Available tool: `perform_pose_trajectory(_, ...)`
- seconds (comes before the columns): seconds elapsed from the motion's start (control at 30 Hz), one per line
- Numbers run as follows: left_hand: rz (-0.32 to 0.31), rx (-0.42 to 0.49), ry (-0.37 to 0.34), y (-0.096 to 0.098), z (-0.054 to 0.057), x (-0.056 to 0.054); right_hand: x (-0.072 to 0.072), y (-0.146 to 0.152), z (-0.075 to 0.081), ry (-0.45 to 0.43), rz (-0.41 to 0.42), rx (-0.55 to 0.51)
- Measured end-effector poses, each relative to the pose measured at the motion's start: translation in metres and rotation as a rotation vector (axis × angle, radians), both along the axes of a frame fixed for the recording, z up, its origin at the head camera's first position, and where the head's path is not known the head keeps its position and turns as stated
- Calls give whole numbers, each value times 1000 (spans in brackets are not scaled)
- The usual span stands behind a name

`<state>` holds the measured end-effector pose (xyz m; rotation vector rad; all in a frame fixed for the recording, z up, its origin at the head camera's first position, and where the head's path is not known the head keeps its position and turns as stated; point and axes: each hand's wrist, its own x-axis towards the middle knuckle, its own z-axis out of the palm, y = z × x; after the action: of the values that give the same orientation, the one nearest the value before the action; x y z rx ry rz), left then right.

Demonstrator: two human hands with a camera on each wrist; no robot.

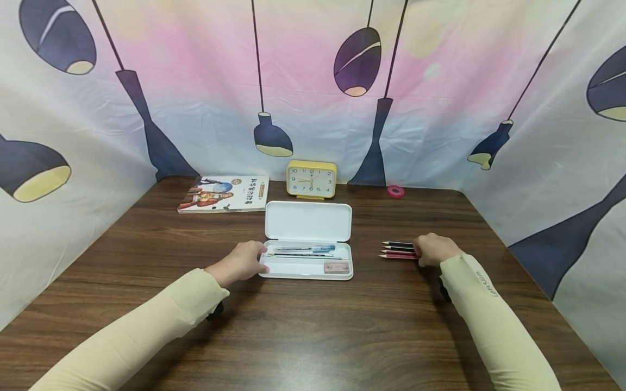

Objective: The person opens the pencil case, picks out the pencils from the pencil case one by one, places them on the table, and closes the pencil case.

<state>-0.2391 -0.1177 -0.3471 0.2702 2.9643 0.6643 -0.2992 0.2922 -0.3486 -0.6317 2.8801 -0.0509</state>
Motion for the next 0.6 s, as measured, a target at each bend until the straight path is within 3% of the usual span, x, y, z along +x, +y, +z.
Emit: perform_pose_trajectory(0.6,-4,-5,15,-2,-1,0,-1,0,2,-3,-14,19)
